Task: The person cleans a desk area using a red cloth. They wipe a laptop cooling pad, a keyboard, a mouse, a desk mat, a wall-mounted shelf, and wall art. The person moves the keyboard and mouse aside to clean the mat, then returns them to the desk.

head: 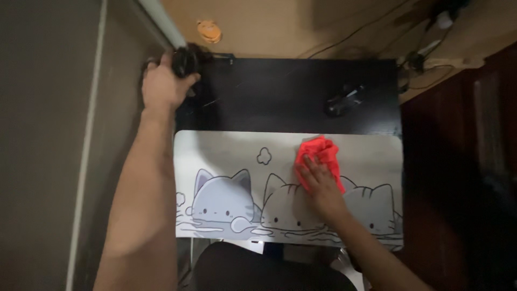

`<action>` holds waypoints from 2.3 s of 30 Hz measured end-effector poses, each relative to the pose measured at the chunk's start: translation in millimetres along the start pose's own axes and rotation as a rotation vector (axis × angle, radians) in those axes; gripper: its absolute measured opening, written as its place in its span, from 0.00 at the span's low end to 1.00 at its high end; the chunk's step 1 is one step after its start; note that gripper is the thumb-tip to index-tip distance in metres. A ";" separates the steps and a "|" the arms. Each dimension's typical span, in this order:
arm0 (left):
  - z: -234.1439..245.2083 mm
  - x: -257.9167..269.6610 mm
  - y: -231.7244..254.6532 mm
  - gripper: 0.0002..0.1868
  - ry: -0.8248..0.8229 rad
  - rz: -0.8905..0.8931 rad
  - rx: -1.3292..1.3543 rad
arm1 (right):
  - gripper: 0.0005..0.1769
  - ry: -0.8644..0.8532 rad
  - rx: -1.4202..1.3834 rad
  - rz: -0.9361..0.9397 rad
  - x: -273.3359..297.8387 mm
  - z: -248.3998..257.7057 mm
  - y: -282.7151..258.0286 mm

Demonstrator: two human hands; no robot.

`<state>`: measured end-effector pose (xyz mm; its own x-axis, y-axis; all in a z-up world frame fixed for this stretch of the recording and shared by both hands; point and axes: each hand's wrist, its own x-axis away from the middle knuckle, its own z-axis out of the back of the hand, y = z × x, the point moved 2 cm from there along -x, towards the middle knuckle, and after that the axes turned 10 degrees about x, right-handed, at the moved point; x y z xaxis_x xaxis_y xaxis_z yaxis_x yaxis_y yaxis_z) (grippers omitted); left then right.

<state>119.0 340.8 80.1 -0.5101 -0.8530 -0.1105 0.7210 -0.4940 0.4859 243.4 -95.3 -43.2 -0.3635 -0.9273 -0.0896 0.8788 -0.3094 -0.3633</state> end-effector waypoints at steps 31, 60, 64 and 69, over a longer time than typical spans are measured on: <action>-46.8 67.1 64.3 0.47 0.067 -0.267 -0.225 | 0.43 -0.057 0.011 -0.063 -6.3 2.1 -9.4; -134.8 0.1 -82.1 0.18 -0.146 0.045 -0.122 | 0.44 -0.093 0.067 -0.067 -4.7 -8.4 -2.9; -89.2 24.9 -63.1 0.22 -0.314 -0.099 -0.087 | 0.42 -0.077 0.058 -0.048 -1.7 -8.9 -1.2; -87.0 47.8 -67.9 0.25 -0.321 -0.179 -0.207 | 0.43 -0.093 0.080 -0.060 2.4 -13.2 -0.9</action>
<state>86.4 318.9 -33.6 -0.7326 -0.6710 0.1143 0.6700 -0.6811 0.2953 237.6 -94.5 -55.3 -0.3894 -0.9209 0.0177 0.8795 -0.3775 -0.2897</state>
